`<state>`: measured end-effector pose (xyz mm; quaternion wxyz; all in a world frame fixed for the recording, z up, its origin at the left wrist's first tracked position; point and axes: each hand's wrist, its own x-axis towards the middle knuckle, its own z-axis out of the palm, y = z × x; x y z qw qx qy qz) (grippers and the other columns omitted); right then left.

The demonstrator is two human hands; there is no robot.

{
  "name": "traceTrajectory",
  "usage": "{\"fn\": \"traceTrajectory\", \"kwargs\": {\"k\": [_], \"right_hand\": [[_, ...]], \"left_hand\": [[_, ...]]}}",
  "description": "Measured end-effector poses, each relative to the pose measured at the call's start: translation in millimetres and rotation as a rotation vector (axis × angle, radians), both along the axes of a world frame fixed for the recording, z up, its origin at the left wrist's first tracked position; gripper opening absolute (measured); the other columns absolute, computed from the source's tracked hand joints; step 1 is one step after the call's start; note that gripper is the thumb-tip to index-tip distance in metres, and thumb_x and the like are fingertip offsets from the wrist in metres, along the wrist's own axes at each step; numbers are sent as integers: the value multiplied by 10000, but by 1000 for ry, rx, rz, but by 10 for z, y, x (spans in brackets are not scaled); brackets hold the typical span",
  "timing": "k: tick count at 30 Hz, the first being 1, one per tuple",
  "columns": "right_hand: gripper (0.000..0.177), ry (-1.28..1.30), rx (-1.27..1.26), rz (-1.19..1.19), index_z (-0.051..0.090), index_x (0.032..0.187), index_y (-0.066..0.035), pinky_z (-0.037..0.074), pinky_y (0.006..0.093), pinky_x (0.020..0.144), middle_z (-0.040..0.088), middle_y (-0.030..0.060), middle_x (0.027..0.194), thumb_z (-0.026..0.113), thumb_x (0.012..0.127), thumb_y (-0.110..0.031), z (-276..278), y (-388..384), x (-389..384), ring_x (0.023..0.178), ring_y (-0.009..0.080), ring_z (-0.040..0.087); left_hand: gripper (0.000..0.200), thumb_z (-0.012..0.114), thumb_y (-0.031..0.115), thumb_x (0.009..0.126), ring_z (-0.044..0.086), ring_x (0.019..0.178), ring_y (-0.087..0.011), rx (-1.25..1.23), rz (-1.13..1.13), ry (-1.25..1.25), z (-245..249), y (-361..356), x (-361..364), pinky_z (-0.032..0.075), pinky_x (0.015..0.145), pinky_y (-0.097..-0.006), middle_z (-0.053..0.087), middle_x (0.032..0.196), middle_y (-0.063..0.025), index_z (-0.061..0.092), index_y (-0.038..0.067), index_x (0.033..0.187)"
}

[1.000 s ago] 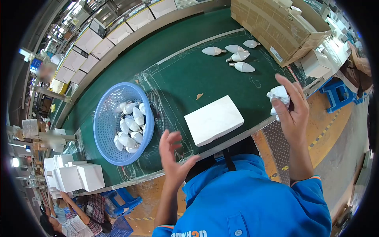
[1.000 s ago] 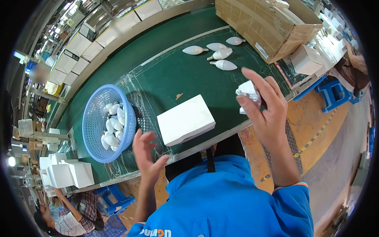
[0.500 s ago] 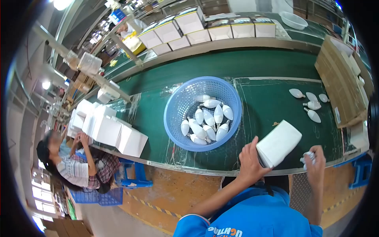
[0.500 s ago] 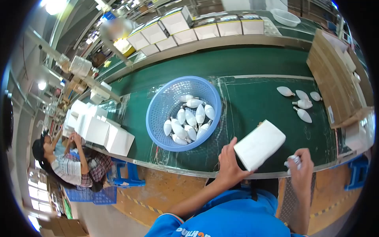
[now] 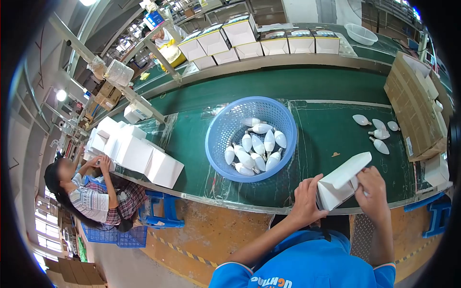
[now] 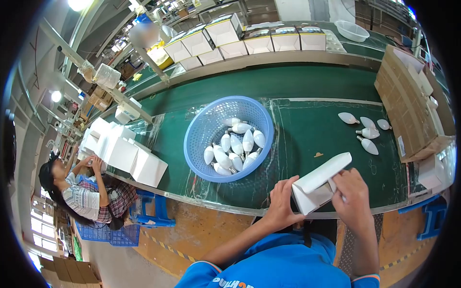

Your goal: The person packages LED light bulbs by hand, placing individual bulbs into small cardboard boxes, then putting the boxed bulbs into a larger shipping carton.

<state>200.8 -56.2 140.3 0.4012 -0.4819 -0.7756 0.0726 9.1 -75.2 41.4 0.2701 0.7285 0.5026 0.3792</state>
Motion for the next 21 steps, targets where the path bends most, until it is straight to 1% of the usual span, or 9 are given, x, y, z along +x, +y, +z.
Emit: {"fn": "traceTrajectory", "kwargs": {"k": [3, 6, 8, 11, 13, 14, 16, 18, 21], "right_hand": [[64, -172, -79, 88, 617, 655, -32, 473, 446, 635, 602, 160, 698, 642, 597, -40, -182, 82, 52, 708, 369, 591], [97, -170, -128, 173, 654, 731, -67, 479, 431, 636, 617, 140, 707, 644, 700, -158, 46, 222, 42, 710, 333, 612], [138, -339, -239, 179, 675, 793, -67, 473, 430, 673, 624, 135, 744, 674, 710, -178, 176, 299, 69, 761, 337, 610], [220, -422, -262, 146, 681, 852, -60, 489, 413, 730, 642, 125, 858, 701, 702, -219, 182, 282, 94, 847, 327, 607], [246, -455, -280, 133, 679, 862, -53, 492, 409, 739, 642, 126, 877, 713, 697, -233, 167, 239, 111, 873, 325, 605], [215, -450, -227, 105, 677, 811, -32, 502, 404, 711, 643, 142, 813, 708, 684, -203, 118, 217, 109, 829, 324, 610], [187, -446, -182, 86, 674, 759, -11, 511, 400, 683, 643, 158, 750, 702, 671, -174, 83, 191, 93, 786, 323, 615], [199, -486, -151, 12, 652, 695, 1, 509, 400, 655, 631, 153, 720, 716, 648, -181, 118, 171, 75, 753, 318, 592], [322, -526, -261, 2, 655, 834, 14, 498, 399, 690, 610, 172, 821, 751, 655, -235, 78, 217, 106, 827, 314, 568]], "left_hand": [[1045, 823, 231, 491, 403, 1138, -357, 8, -95, 58, 28, 60, -56, 320, 942, -469, 404, 1239, -175, 283, 43, 1366], [1071, 844, 312, 512, 402, 1136, -365, 3, -171, 162, 81, 82, -107, 319, 939, -467, 398, 1263, -191, 270, 8, 1363], [928, 824, 367, 566, 444, 1055, -403, 58, -94, 332, 195, 53, -128, 362, 890, -451, 461, 1151, -230, 359, -39, 1260], [702, 799, 308, 639, 489, 997, -380, 190, -19, 378, 593, -164, -171, 379, 872, -457, 520, 1078, -197, 478, -25, 1168], [409, 749, 199, 715, 530, 966, -352, -56, -21, 564, 890, -339, -233, 394, 863, -455, 572, 999, -152, 584, 1, 1031], [409, 749, 199, 715, 530, 966, -352, -61, -22, 567, 957, -367, -217, 394, 863, -455, 572, 999, -152, 584, 1, 1031], [205, 707, 137, 752, 556, 923, -316, -130, -349, 297, 1037, -369, -147, 419, 840, -426, 592, 915, -114, 623, 18, 895], [142, 658, 75, 750, 563, 902, -299, 18, -490, 199, 1054, -230, 56, 452, 774, -384, 587, 899, -121, 620, 16, 874], [137, 614, 36, 720, 570, 901, -289, 304, -604, 228, 990, 41, 208, 472, 747, -384, 585, 909, -121, 624, 14, 854]]}}
